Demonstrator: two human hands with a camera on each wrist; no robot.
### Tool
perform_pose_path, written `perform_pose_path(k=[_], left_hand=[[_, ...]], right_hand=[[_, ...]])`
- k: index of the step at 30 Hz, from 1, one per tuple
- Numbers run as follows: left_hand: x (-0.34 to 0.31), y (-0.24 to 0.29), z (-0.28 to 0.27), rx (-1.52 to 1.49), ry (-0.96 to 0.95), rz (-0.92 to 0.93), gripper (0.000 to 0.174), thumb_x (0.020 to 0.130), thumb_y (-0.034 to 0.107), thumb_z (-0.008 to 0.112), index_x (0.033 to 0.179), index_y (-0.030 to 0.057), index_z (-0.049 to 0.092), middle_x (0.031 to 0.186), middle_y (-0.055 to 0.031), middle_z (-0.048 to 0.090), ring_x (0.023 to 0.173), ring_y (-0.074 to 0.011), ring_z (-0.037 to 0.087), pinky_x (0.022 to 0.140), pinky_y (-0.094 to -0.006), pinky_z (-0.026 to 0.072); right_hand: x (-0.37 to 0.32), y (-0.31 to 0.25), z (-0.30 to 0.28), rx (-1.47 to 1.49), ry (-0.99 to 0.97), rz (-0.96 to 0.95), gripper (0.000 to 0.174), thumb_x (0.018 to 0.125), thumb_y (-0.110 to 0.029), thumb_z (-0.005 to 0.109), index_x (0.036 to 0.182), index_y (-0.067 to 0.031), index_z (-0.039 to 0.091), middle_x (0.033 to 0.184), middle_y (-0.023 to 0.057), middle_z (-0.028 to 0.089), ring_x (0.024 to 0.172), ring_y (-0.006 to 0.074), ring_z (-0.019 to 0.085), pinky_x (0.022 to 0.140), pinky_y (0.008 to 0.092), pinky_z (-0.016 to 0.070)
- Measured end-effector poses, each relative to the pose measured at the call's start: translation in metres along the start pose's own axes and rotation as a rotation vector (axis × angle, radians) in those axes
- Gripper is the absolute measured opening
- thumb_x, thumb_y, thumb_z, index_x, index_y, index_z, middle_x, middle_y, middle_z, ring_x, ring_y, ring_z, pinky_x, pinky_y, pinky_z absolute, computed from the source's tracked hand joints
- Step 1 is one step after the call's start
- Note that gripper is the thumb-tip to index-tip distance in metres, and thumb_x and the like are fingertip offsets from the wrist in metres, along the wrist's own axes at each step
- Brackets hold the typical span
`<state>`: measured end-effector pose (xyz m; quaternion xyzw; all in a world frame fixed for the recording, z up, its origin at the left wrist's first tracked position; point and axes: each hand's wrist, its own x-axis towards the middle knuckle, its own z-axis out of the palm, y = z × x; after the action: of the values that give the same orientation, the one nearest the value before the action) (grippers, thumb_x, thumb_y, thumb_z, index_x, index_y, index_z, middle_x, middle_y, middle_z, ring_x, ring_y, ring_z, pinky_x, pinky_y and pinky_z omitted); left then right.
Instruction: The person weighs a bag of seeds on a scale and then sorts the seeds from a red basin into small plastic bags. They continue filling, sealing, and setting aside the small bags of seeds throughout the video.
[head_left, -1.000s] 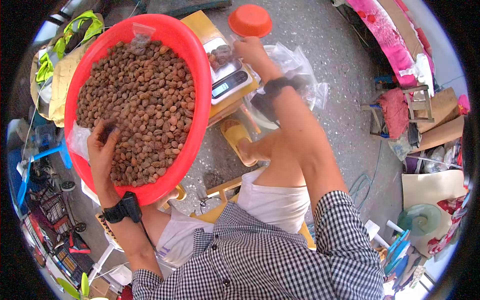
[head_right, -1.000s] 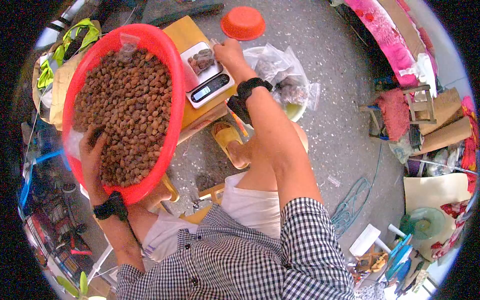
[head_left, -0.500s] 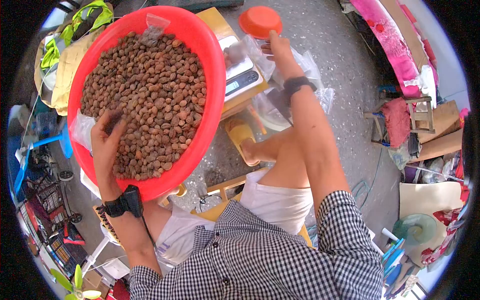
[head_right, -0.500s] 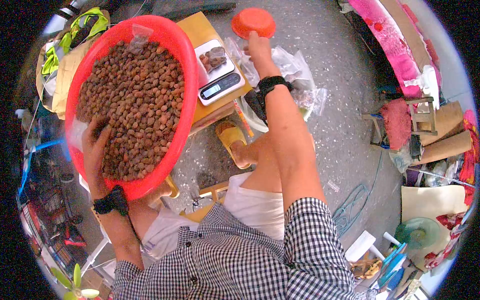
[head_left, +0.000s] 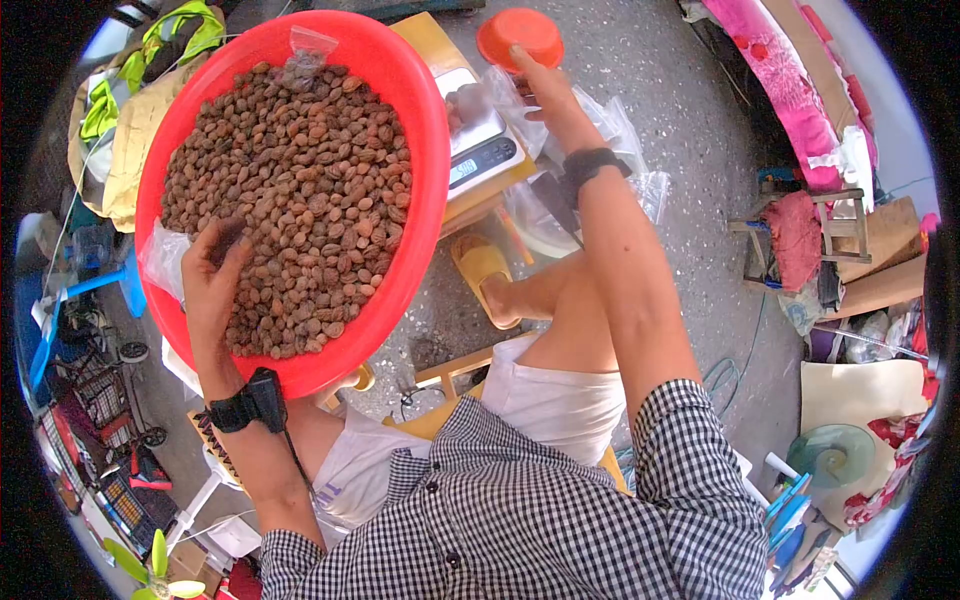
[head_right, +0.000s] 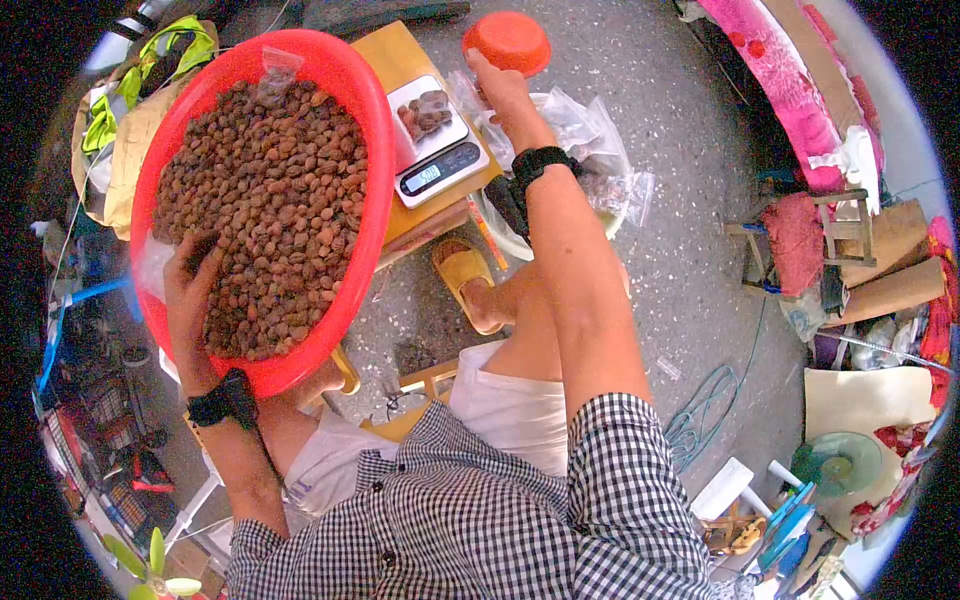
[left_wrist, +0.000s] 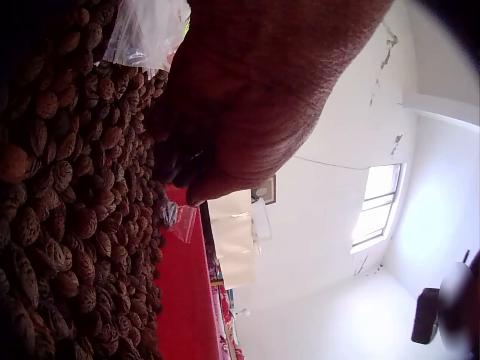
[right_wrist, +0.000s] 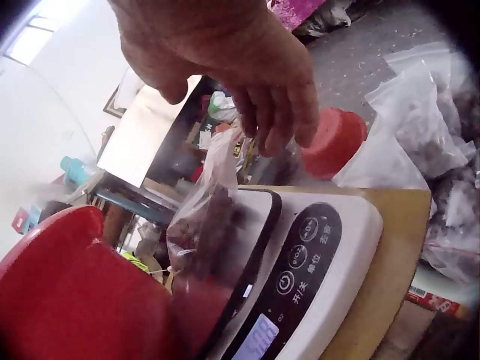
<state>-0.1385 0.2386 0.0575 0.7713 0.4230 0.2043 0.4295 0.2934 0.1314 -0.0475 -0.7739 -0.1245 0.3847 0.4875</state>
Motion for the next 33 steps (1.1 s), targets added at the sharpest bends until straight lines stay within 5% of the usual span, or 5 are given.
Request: perform_pose_path(k=[20, 23, 26, 29, 33], left_hand=[[-0.001, -0.007, -0.003, 0.019, 0.034, 0.014, 0.025, 0.084, 0.008, 0.063, 0.105, -0.0049, 0.06, 0.095, -0.0069, 0.063, 0.088, -0.013, 0.057, 0.078, -0.0253, 0.0456], [-0.001, -0.011, -0.007, 0.047, 0.011, 0.018, 0.028, 0.084, 0.009, 0.062, 0.109, -0.0053, 0.06, 0.099, -0.0078, 0.063, 0.092, -0.0143, 0.057, 0.081, -0.0263, 0.0451], [-0.002, -0.009, -0.01, 0.096, -0.009, -0.019, 0.035, 0.086, 0.012, 0.062, 0.116, -0.0055, 0.058, 0.109, -0.0099, 0.064, 0.1, -0.017, 0.057, 0.089, -0.0285, 0.0439], [-0.002, -0.01, -0.011, 0.095, -0.007, -0.015, 0.035, 0.086, 0.012, 0.062, 0.116, -0.0053, 0.059, 0.109, -0.0102, 0.064, 0.1, -0.0174, 0.057, 0.09, -0.0289, 0.0435], [-0.001, -0.015, -0.012, 0.104, -0.015, -0.001, 0.035, 0.086, 0.012, 0.062, 0.116, -0.0049, 0.059, 0.11, -0.0106, 0.063, 0.102, -0.0182, 0.057, 0.092, -0.029, 0.0429]], right_hand=[[-0.005, 0.008, 0.01, -0.119, 0.048, -0.178, 0.063, 0.07, -0.051, 0.07, 0.094, 0.0067, 0.066, 0.088, 0.0142, 0.064, 0.078, 0.0245, 0.06, 0.063, 0.0378, 0.0455], [-0.008, 0.004, 0.005, -0.105, -0.078, -0.127, 0.073, 0.071, -0.058, 0.071, 0.118, -0.0028, 0.06, 0.124, 0.0171, 0.054, 0.116, 0.0326, 0.051, 0.088, 0.051, 0.0443], [-0.01, 0.001, 0.005, -0.116, -0.043, -0.106, 0.07, 0.071, -0.057, 0.07, 0.113, -0.0016, 0.062, 0.114, 0.0144, 0.059, 0.107, 0.029, 0.055, 0.085, 0.0482, 0.046], [-0.013, 0.003, 0.009, -0.109, 0.097, -0.219, 0.06, 0.068, -0.052, 0.072, 0.09, 0.0035, 0.067, 0.082, 0.0104, 0.064, 0.071, 0.0222, 0.06, 0.058, 0.0353, 0.0451], [-0.014, 0.004, 0.008, -0.09, 0.07, -0.226, 0.06, 0.068, -0.053, 0.072, 0.091, 0.003, 0.067, 0.084, 0.0108, 0.064, 0.073, 0.0224, 0.061, 0.058, 0.0362, 0.0464]])
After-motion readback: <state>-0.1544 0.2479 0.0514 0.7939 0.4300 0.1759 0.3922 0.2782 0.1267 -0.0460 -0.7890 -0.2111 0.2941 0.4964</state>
